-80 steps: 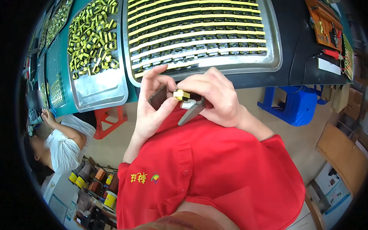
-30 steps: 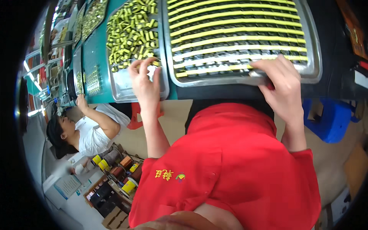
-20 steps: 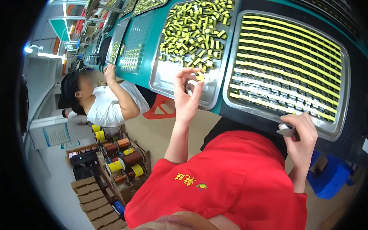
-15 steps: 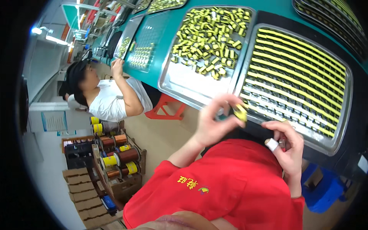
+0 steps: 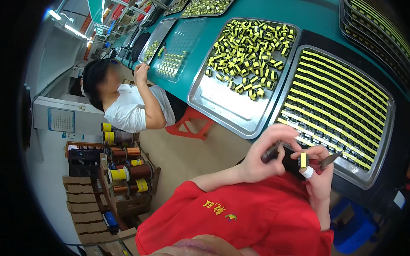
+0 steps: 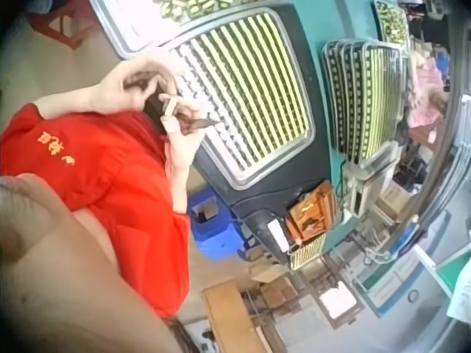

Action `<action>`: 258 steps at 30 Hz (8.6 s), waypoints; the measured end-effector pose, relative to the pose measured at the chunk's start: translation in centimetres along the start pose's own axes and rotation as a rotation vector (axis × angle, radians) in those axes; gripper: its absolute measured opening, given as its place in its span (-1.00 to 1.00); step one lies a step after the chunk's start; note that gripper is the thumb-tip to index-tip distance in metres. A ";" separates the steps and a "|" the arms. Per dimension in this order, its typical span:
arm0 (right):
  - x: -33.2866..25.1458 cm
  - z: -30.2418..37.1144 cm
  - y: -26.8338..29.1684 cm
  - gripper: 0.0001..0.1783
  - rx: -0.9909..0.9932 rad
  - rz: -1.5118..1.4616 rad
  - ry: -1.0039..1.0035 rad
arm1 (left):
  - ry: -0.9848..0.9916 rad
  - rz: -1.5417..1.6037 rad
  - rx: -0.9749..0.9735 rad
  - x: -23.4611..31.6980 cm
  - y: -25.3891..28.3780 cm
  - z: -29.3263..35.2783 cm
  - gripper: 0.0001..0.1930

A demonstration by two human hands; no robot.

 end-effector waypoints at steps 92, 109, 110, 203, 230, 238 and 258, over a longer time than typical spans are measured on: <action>-5.7 3.1 0.1 -0.53 -0.017 1.100 0.688 | 0.472 0.370 -0.236 -5.1 -4.7 -0.2 -0.40; -8.8 4.6 6.6 -0.50 0.313 1.553 0.576 | -0.282 -0.869 -0.224 -2.7 -8.5 -4.7 -0.67; -8.7 4.5 6.4 -0.48 0.292 1.642 0.585 | -0.337 -0.927 -0.244 -2.8 -9.4 -4.7 -0.67; -5.5 0.6 -3.3 -0.73 -0.089 1.048 0.685 | 0.404 0.193 -0.120 -5.4 -1.3 1.0 -0.72; -4.1 -0.9 -6.0 -0.61 -0.220 1.190 0.732 | 0.393 0.543 0.081 -4.4 -0.8 -1.2 -0.07; -4.0 -0.6 -6.1 -0.69 -0.206 1.161 0.804 | 0.322 0.384 0.014 -3.8 -1.0 -1.2 0.00; -6.6 2.4 -3.3 -0.66 -0.053 1.197 0.956 | 0.062 -0.076 0.261 -1.8 3.2 -0.9 -0.40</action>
Point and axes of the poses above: each hand's wrist, its own z-axis away from the middle knuckle, its own y-axis out of the back of the hand, x = y × z, the point moved 9 cm from there along -z, towards the middle knuckle, and after that the axes turned 4 degrees about y, right-handed, at the moved point
